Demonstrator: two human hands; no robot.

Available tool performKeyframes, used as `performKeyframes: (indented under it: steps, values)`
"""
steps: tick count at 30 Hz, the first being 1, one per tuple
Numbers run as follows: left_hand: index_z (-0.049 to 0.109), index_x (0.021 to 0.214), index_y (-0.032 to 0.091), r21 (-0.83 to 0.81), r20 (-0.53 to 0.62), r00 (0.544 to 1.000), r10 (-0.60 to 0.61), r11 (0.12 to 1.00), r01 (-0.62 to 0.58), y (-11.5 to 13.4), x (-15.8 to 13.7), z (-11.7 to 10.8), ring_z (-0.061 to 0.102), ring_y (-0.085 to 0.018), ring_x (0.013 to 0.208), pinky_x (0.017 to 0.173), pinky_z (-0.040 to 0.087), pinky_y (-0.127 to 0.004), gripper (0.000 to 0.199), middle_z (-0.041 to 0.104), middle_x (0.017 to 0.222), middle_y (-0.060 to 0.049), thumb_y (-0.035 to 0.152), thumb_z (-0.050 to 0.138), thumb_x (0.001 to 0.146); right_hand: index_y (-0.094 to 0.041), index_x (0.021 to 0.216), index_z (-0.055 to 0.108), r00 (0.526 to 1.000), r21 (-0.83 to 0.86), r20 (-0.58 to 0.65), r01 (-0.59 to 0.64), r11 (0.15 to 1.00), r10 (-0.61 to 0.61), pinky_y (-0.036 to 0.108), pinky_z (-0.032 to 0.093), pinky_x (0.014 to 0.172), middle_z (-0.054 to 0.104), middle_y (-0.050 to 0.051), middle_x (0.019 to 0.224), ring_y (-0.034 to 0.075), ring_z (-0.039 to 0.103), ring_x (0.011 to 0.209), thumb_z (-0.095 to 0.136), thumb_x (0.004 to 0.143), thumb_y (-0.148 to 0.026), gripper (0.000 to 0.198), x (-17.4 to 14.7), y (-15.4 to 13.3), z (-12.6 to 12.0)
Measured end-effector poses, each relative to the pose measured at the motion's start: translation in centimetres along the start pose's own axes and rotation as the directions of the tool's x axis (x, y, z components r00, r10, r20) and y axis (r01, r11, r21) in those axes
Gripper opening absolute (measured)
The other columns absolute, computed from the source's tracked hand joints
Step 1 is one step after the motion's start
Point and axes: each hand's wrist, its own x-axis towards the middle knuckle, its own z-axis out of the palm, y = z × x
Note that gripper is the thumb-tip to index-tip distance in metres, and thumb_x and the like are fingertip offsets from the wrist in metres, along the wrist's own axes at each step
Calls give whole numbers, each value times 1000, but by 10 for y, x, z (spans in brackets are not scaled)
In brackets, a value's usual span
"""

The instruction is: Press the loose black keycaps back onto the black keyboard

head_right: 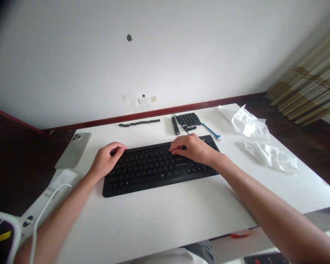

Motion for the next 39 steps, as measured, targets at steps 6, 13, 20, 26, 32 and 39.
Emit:
performKeyframes:
  steps: [6, 13, 20, 26, 32, 39]
  values:
    - [73, 91, 23, 2, 4, 1000, -8, 1000, 8, 0, 0, 0, 70, -20, 94, 88, 53, -29, 25, 77, 100, -3, 36, 54, 98, -31, 107, 82, 999, -21, 1, -40, 999, 40, 36, 60, 80, 80, 1, 106, 25, 75, 91, 71, 91, -39, 21, -1, -2, 0]
    - [73, 91, 23, 0, 1, 1000, -14, 1000, 14, 1, 0, 0, 69, -20, 94, 88, 53, -29, 24, 77, 100, -2, 36, 54, 98, -30, 111, 81, 998, -29, -23, -67, 997, 67, 36, 60, 79, 80, 1, 102, 23, 74, 87, 72, 89, -37, 25, -3, -5, 1]
    - [73, 90, 23, 0, -2, 1000, -16, 1000, 16, 2, 1, 0, 70, -20, 94, 88, 53, -28, 22, 77, 99, -1, 35, 55, 97, -29, 111, 80, 999, -68, -28, -33, 997, 31, 36, 60, 79, 80, 1, 104, 23, 74, 86, 70, 91, -35, 23, -3, -5, 2]
    - [73, 90, 23, -6, -3, 1000, -11, 1000, 11, 2, 0, 0, 70, -19, 93, 87, 52, -27, 21, 77, 98, 0, 33, 56, 97, -30, 111, 80, 999, -78, -21, -25, 997, 24, 35, 59, 78, 79, 1, 104, 23, 74, 87, 69, 92, -34, 23, -4, -8, 1]
    - [73, 91, 23, -3, 4, 1000, -4, 1000, 4, 1, 0, 0, 69, -19, 94, 88, 52, -27, 21, 77, 100, 0, 33, 55, 98, -29, 113, 79, 999, -84, -17, -29, 996, 28, 35, 59, 78, 79, 1, 105, 22, 73, 87, 71, 90, -34, 25, -4, -6, -1]
    - [73, 91, 23, 0, 3, 1000, -9, 1000, 9, 1, 0, 0, 69, -18, 94, 87, 51, -26, 22, 77, 99, 0, 33, 56, 98, -30, 111, 80, 999, -101, -41, 13, 995, -17, 36, 58, 83, 79, 3, 108, 24, 74, 93, 71, 92, -37, 22, -2, -6, 2]
